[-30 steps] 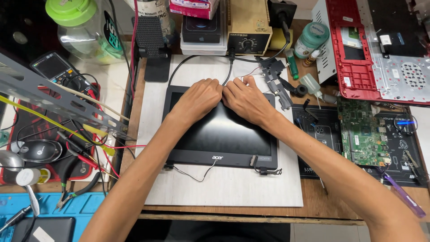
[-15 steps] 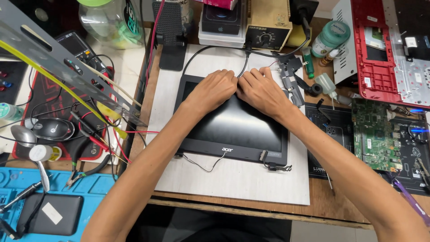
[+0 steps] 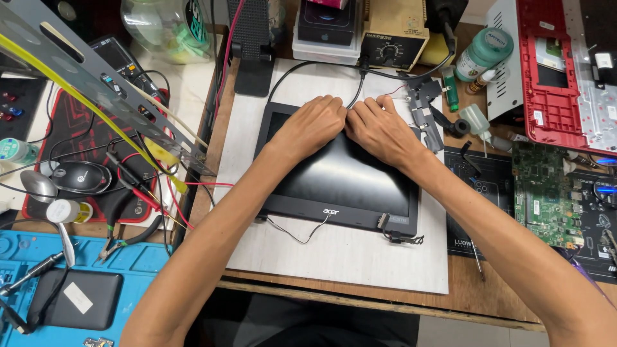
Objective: Disassembling a laptop screen assembly using a screwdriver and prying tool
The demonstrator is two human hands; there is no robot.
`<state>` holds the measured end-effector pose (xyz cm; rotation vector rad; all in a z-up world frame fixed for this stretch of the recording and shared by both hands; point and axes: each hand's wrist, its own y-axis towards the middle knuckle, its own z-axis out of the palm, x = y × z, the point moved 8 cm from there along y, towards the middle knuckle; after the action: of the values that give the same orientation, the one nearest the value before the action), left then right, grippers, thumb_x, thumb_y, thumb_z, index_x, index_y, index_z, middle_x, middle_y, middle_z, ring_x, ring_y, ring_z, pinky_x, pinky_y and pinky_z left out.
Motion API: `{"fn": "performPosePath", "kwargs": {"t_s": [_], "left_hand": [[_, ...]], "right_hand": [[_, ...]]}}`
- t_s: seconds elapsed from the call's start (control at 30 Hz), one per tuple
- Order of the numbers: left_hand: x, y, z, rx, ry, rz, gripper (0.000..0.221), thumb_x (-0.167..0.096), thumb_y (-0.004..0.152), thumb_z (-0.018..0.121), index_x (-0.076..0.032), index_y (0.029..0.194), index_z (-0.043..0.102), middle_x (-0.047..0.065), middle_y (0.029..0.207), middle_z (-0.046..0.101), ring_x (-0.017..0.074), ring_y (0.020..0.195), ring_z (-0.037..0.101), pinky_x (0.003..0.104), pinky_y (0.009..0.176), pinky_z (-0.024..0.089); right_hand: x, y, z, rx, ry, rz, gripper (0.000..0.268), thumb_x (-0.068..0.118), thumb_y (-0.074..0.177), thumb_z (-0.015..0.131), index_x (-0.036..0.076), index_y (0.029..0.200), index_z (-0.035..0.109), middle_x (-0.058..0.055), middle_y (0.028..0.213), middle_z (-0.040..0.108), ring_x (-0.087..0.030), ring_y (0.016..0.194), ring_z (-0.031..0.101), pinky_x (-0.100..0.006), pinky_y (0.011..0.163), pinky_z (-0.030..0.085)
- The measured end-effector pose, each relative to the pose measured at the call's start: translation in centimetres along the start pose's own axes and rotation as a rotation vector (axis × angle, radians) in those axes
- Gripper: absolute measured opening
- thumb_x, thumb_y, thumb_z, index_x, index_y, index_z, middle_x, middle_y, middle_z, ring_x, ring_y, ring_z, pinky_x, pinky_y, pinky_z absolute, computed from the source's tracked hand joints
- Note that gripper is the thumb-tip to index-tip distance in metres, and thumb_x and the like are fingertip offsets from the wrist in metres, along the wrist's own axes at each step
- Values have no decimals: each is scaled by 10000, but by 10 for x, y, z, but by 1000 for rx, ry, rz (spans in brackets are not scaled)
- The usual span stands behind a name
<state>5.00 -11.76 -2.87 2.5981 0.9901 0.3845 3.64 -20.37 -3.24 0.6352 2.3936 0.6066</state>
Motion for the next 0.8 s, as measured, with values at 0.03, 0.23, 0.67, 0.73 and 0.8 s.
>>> {"fn": "performPosePath", "kwargs": {"t_s": [0.03,0.23,0.67,0.73,0.8], "left_hand": [[2,-2,0,0,-1,1,153,28,827,694,-70,813,578,44,694,556,208,698,639,312,704,548],[18,-14,-5,-13,-344,-94,111,-86,918,699,8,964,665,103,878,577,267,907,571,359,822,493],[5,-20,-3,-130,-93,-80,83,-52,989,588,-45,910,566,50,876,454,216,880,451,328,781,429],[5,-20,-5,-135,-101,-79,87,-53,999,577,-45,913,566,45,875,455,213,880,450,328,776,426],[5,-18,-6,-141,-141,-95,89,-64,1002,568,-34,918,575,48,872,461,211,881,454,326,781,430]], "right_hand": [[2,4,-3,1,-1,1,227,261,950,682,96,859,554,-72,785,471,-262,768,527,-379,833,390],[2,8,-17,-42,-11,44,170,228,1000,635,73,932,613,-80,795,498,-252,776,546,-359,834,408],[-6,3,-6,42,49,134,211,298,1019,628,91,1056,607,-66,855,516,-234,807,561,-364,875,393],[-8,4,-12,53,55,142,210,298,1021,627,93,1063,607,-68,867,526,-235,817,566,-363,875,392],[-14,5,-21,122,212,194,248,313,1042,626,85,1139,614,-68,946,566,-243,867,589,-371,869,392]]}}
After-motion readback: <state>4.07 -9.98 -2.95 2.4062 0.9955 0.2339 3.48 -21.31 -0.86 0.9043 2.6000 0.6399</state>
